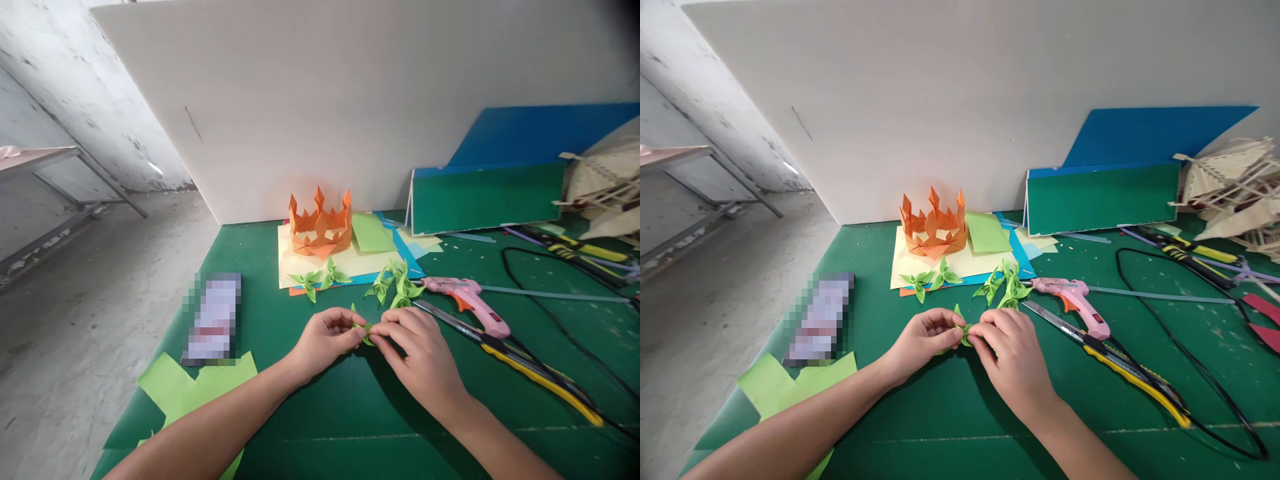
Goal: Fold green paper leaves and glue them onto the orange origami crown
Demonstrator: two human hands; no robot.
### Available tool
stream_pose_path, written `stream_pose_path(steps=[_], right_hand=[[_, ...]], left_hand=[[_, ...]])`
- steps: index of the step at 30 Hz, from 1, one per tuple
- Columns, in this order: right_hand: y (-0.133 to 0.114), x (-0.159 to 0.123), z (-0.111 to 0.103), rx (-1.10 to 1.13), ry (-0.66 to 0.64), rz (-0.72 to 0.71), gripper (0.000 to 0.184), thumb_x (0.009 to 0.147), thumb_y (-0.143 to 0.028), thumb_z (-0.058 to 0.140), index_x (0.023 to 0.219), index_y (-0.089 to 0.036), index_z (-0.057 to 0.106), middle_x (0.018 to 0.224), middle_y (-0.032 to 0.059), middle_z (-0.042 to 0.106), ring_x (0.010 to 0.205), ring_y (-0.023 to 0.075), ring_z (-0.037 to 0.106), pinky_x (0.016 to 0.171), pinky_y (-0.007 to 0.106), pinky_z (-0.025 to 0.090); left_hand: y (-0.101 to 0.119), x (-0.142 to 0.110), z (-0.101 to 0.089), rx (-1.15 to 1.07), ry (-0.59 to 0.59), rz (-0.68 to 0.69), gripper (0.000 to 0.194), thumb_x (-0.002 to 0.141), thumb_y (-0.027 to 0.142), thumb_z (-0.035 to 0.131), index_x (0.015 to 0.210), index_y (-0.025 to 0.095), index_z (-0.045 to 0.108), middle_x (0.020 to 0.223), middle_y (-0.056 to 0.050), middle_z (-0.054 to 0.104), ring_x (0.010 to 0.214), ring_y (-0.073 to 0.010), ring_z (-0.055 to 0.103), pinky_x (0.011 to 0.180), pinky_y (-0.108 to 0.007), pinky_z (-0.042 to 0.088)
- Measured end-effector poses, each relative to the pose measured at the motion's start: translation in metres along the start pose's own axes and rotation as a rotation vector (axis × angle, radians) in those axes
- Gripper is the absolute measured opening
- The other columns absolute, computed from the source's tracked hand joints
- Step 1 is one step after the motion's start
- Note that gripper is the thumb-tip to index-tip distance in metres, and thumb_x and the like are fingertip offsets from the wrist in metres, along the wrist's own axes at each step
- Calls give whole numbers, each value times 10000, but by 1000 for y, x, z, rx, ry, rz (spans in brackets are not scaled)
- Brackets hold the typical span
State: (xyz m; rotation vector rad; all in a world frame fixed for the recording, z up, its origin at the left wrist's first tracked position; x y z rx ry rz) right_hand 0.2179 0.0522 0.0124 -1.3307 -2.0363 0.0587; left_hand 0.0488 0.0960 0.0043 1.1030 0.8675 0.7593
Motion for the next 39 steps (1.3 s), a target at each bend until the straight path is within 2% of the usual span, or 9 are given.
stream_pose_path(steps=[10, 14, 17, 21, 23, 27, 31, 35, 39], right_hand=[[-7, 0, 2, -174, -29, -129, 156, 930, -163, 489, 852, -194, 621, 844, 42, 615, 847, 180, 540, 801, 354, 368], [-5, 0, 1, -101, -31, -97, 164, 935, -188, 491, 844, -209, 625, 842, 38, 617, 848, 180, 555, 795, 352, 391], [1, -1, -1, 23, -2, 17, 129, 905, -288, 564, 1010, -235, 616, 1001, 59, 622, 980, 213, 565, 848, 371, 434], [8, -3, 1, 316, 23, 264, 412, 854, -381, 626, 1216, -241, 486, 1012, 64, 628, 898, 192, 620, 760, 332, 525], [8, -4, 5, 504, 10, 363, 374, 873, -367, 599, 1192, -237, 453, 892, 31, 644, 763, 157, 638, 663, 284, 540], [6, -6, 9, 638, 48, 416, 251, 885, -326, 583, 1082, -234, 459, 857, 25, 661, 773, 149, 658, 667, 264, 550], [2, -7, 6, 452, 117, 327, 185, 879, -288, 590, 1027, -232, 492, 836, 22, 652, 727, 144, 651, 645, 265, 550], [-4, -7, 2, 151, 122, 66, 105, 897, -208, 559, 993, -233, 523, 830, 30, 654, 750, 157, 651, 652, 282, 537], [-6, -10, 3, 23, 81, -146, 191, 896, -105, 528, 1038, -229, 497, 870, 41, 660, 830, 176, 647, 724, 326, 538]], left_hand=[[-1, -10, -2, 498, -2, 301, 137, 797, 273, 638, 900, 183, 634, 984, -58, 584, 750, -125, 557, 650, -242, 483], [-3, -6, -4, 337, -84, 163, 182, 797, 326, 666, 876, 177, 596, 767, 8, 556, 611, -82, 489, 581, -215, 426], [-3, -2, -5, 74, -80, 59, 307, 747, 390, 736, 867, 167, 564, 682, 41, 510, 578, -69, 487, 557, -201, 400], [-1, 0, -5, -92, -17, 58, 338, 727, 374, 772, 912, 166, 579, 721, 27, 556, 697, -98, 578, 693, -229, 457], [-1, 0, -5, -101, -4, 80, 329, 735, 364, 770, 934, 167, 598, 754, 16, 582, 733, -104, 583, 727, -238, 459], [-4, 0, -2, -18, -1, 123, 339, 722, 376, 774, 961, 166, 655, 830, -7, 609, 732, -102, 555, 703, -236, 454], [-5, -2, -1, 127, 7, 155, 311, 754, 380, 738, 967, 163, 677, 914, -56, 631, 761, -130, 584, 692, -255, 487], [0, -7, 0, 358, 93, 356, 130, 787, 277, 702, 873, 182, 677, 1092, -98, 602, 992, -199, 607, 812, -295, 517], [6, -11, 0, 573, 157, 506, 53, 798, 189, 662, 847, 195, 645, 999, -69, 639, 965, -188, 614, 850, -312, 500]])
Point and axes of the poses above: each hand's wrist, its own x-axis towards the middle knuckle, its own z-axis out of the palm, y = z × x, the point moved 1 cm from there along x, towards the middle knuckle
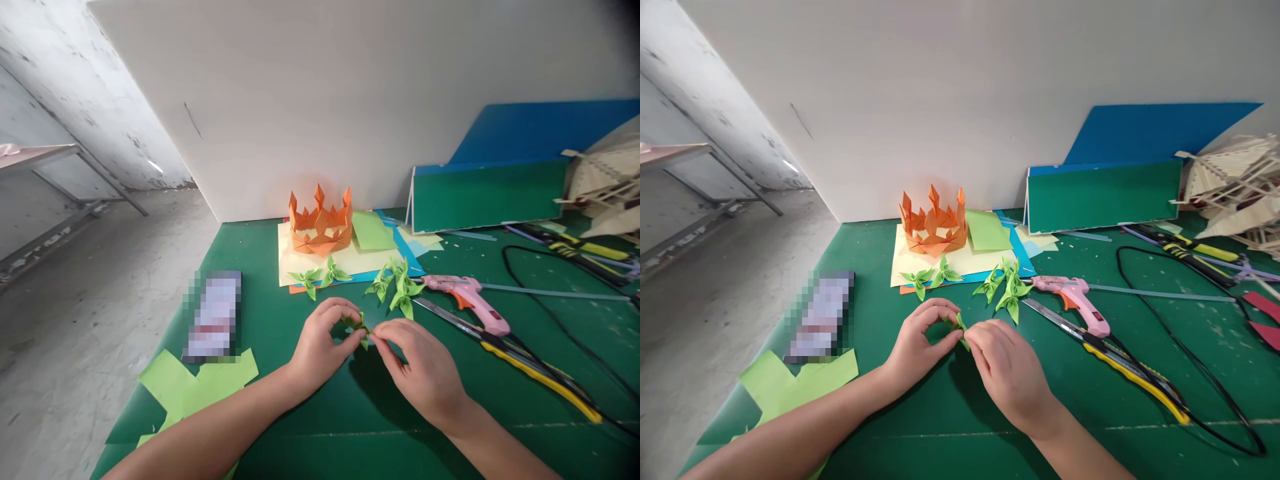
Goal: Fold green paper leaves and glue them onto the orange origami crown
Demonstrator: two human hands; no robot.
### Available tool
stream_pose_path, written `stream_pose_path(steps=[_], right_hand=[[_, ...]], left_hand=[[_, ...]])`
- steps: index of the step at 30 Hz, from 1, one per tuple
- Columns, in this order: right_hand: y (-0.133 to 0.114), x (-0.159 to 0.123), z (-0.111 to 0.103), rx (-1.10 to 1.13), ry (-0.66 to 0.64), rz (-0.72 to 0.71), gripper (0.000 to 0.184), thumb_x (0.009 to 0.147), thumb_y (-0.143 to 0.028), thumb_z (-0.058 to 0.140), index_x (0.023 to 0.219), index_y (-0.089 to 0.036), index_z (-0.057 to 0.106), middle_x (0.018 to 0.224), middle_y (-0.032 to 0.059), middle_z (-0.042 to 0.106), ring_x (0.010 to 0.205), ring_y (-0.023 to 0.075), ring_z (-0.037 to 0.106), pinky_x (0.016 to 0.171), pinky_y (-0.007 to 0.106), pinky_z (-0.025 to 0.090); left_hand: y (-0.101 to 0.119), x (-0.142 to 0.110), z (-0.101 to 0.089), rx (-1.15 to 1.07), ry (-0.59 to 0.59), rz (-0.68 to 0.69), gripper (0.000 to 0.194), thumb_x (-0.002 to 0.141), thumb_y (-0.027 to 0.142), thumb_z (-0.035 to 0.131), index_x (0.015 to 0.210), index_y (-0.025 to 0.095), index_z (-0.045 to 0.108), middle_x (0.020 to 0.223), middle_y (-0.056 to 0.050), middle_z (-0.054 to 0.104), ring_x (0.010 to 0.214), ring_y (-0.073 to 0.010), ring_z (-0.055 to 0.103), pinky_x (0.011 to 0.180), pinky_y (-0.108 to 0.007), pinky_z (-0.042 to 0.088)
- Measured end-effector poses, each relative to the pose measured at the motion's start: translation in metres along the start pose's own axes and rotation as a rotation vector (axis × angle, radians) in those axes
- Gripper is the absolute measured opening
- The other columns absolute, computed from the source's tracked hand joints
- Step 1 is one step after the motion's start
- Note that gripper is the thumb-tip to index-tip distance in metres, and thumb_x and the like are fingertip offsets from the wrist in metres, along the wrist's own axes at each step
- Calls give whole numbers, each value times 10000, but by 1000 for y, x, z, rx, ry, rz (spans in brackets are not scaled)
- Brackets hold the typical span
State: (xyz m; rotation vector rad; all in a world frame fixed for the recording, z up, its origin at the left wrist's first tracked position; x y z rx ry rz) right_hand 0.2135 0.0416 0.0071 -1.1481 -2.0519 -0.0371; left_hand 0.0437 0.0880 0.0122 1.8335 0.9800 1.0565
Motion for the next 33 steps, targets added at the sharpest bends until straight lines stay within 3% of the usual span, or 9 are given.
stream_pose_path(steps=[10, 18, 33], right_hand=[[-3, -3, 0, -61, 7, -158, 274, 850, -25, 535, 1069, -184, 493, 918, 66, 661, 914, 186, 614, 831, 348, 527], [-5, 2, 0, -29, 41, -65, 221, 869, -53, 554, 1036, -188, 502, 853, 52, 647, 838, 177, 624, 721, 309, 523], [-7, 4, -2, -15, 26, -46, 190, 875, -63, 552, 997, -199, 500, 827, 41, 642, 797, 173, 619, 699, 299, 508]], left_hand=[[1, -3, -2, 248, 9, 176, 56, 861, 200, 594, 877, 209, 646, 953, -63, 672, 916, -178, 629, 841, -317, 496], [3, 0, -4, 423, 24, 338, 61, 860, 191, 589, 828, 198, 641, 961, -58, 662, 881, -184, 626, 774, -334, 503], [10, -3, -8, 616, -110, 406, 112, 907, 208, 525, 877, 183, 629, 1072, -66, 602, 1048, -221, 545, 923, -387, 454]])
Point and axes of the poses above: each hand's wrist, its own x-axis towards the middle knuckle, its own z-axis out of the palm, y = z × x, the point moved 1 cm from there along x, towards the middle knuckle
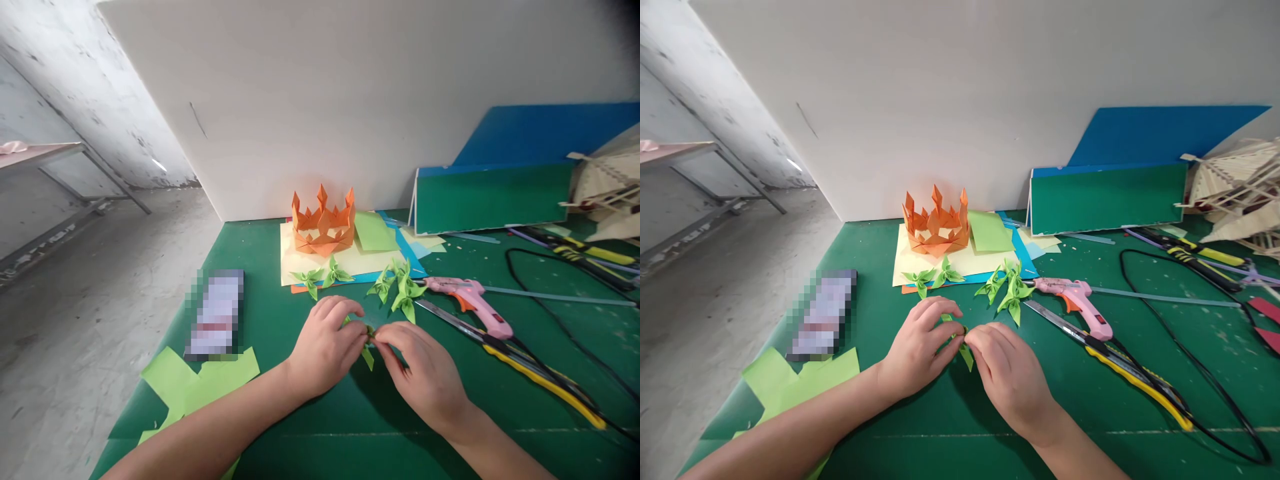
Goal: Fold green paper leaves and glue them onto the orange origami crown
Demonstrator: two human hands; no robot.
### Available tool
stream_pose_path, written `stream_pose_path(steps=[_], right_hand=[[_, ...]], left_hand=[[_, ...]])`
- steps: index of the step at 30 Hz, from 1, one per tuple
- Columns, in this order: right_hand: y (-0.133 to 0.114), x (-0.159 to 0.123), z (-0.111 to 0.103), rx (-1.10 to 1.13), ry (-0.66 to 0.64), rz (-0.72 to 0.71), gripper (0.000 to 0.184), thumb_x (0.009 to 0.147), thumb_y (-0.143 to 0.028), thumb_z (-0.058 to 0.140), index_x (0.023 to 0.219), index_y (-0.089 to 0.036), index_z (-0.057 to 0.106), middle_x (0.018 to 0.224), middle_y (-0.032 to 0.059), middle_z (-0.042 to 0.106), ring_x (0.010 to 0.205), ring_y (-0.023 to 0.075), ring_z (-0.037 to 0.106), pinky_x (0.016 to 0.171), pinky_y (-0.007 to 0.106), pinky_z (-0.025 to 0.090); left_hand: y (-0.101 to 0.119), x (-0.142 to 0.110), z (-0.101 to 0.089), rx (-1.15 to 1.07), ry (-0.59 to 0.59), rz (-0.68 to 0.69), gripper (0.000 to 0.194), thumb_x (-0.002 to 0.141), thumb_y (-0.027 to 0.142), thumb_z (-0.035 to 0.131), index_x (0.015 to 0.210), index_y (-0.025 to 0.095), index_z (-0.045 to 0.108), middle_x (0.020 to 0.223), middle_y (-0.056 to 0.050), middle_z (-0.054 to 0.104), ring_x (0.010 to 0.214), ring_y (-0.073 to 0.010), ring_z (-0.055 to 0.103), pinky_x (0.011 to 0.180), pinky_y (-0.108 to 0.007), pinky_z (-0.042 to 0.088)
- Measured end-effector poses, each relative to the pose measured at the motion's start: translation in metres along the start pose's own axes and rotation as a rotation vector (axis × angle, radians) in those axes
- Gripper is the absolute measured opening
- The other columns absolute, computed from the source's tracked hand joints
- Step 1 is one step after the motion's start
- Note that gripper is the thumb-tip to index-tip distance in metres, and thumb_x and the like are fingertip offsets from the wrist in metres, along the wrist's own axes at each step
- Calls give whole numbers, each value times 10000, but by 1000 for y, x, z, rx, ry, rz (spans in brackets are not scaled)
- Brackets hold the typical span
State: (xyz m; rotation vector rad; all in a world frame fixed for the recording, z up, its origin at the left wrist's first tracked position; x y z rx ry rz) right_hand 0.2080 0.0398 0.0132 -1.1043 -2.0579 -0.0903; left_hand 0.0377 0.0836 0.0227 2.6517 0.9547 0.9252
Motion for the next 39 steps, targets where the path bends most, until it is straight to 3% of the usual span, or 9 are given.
stream_pose_path(steps=[5, 10, 13, 19, 23, 39], right_hand=[[1, 0, -1, 110, 29, 156, 170, 885, -132, 570, 1020, -220, 515, 850, 18, 652, 773, 141, 637, 685, 256, 518], [0, 1, -2, 234, 42, 308, 275, 873, -195, 605, 1128, -233, 511, 851, 4, 652, 756, 128, 640, 697, 240, 531], [0, 3, -2, 232, -27, 277, 245, 893, -182, 565, 1128, -247, 541, 860, 11, 655, 775, 140, 630, 706, 261, 521], [4, 6, -1, 137, -163, 199, 85, 907, -160, 514, 938, -222, 563, 897, 44, 631, 853, 182, 591, 744, 321, 487], [7, 3, 0, 79, -257, 187, 115, 921, -167, 482, 928, -219, 585, 901, 51, 603, 856, 192, 565, 752, 339, 470], [5, 2, -1, 75, -211, 151, 162, 944, -154, 445, 864, -206, 576, 843, 52, 598, 813, 185, 563, 713, 333, 455]], left_hand=[[1, -2, 4, -100, 51, -54, 92, 876, 168, 539, 866, 181, 630, 1045, -80, 530, 1005, -204, 553, 862, -349, 486], [0, -3, 8, -233, 129, -95, 75, 826, 120, 584, 843, 178, 627, 998, -61, 502, 941, -168, 559, 813, -301, 500], [-2, -3, 7, -201, 118, -86, 60, 834, 145, 594, 831, 192, 632, 996, -55, 518, 949, -176, 557, 817, -317, 488], [-4, -1, 3, -7, -33, -33, 109, 895, 223, 550, 836, 197, 638, 1018, -51, 594, 997, -204, 542, 891, -374, 439], [-3, -1, 3, 27, -70, -13, 115, 876, 218, 560, 793, 187, 632, 1062, -52, 604, 1024, -212, 530, 921, -377, 425], [6, -3, 3, -74, -54, -140, 48, 791, 182, 581, 787, 193, 628, 1069, -71, 569, 1036, -232, 552, 905, -413, 432]])
Point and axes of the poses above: each hand's wrist, its own x-axis towards the middle knuckle, its own z-axis out of the palm, y = z × x, the point moved 1 cm from there along x, towards the middle knuckle
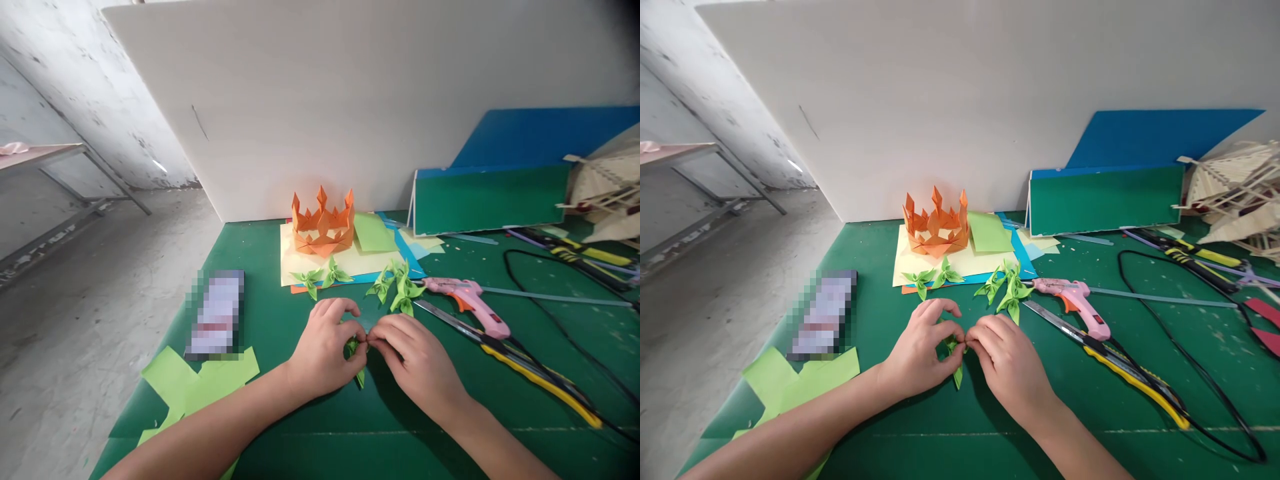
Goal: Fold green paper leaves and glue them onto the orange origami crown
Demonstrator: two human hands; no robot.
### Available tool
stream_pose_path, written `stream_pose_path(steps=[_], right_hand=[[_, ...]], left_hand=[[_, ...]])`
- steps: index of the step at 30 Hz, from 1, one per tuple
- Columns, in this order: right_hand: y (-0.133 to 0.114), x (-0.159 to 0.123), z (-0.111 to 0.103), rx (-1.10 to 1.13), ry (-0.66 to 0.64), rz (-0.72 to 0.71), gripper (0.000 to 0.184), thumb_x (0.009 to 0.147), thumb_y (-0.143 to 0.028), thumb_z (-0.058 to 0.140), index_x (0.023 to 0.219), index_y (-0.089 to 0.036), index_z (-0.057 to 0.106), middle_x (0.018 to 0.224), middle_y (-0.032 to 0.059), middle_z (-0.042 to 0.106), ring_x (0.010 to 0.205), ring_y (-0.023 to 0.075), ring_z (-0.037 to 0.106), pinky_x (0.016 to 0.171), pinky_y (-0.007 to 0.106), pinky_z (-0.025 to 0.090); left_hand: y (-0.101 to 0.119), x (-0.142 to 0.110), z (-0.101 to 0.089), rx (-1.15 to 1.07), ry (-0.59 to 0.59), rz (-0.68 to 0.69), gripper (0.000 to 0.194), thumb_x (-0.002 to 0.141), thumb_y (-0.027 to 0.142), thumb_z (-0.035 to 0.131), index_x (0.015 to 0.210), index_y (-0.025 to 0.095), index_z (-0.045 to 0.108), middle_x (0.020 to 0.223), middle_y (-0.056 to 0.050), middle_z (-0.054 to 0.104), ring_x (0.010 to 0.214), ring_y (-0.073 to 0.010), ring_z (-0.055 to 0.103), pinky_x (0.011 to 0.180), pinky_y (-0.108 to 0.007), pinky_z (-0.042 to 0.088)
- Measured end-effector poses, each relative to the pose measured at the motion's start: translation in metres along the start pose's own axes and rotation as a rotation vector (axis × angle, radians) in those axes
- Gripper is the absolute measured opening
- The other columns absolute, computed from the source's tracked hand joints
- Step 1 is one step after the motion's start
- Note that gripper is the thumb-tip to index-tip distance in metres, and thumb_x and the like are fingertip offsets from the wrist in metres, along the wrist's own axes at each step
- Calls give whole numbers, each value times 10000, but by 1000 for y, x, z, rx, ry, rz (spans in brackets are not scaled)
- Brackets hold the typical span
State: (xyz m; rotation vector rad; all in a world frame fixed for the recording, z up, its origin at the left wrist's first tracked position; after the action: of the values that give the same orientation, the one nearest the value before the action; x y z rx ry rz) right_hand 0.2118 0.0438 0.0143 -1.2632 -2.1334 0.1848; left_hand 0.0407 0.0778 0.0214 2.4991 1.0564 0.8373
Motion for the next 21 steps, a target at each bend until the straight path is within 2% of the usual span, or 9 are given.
stream_pose_path(steps=[13, 21], right_hand=[[3, -1, 7, 54, -68, 68, 151, 920, -133, 429, 855, -202, 546, 857, 46, 572, 806, 179, 546, 693, 308, 443], [6, 1, 6, 92, -73, 106, 125, 881, -131, 472, 807, -206, 539, 836, 49, 574, 806, 186, 544, 688, 315, 458]], left_hand=[[-5, 3, 0, 131, -68, 39, 37, 768, 161, 624, 777, 194, 639, 1037, -62, 599, 956, -226, 553, 882, -403, 454], [-2, 3, -1, 170, -120, 85, 166, 894, 137, 494, 787, 180, 614, 1016, -61, 612, 938, -215, 541, 869, -399, 458]])
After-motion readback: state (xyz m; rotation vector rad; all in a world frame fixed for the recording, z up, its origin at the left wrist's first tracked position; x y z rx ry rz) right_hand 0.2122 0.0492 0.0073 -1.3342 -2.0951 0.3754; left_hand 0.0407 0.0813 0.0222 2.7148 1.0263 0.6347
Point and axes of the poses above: each hand's wrist, its own x-axis towards the middle knuckle, its own z-axis out of the palm, y = z × x, the point moved 1 cm from there along x, towards the middle knuckle
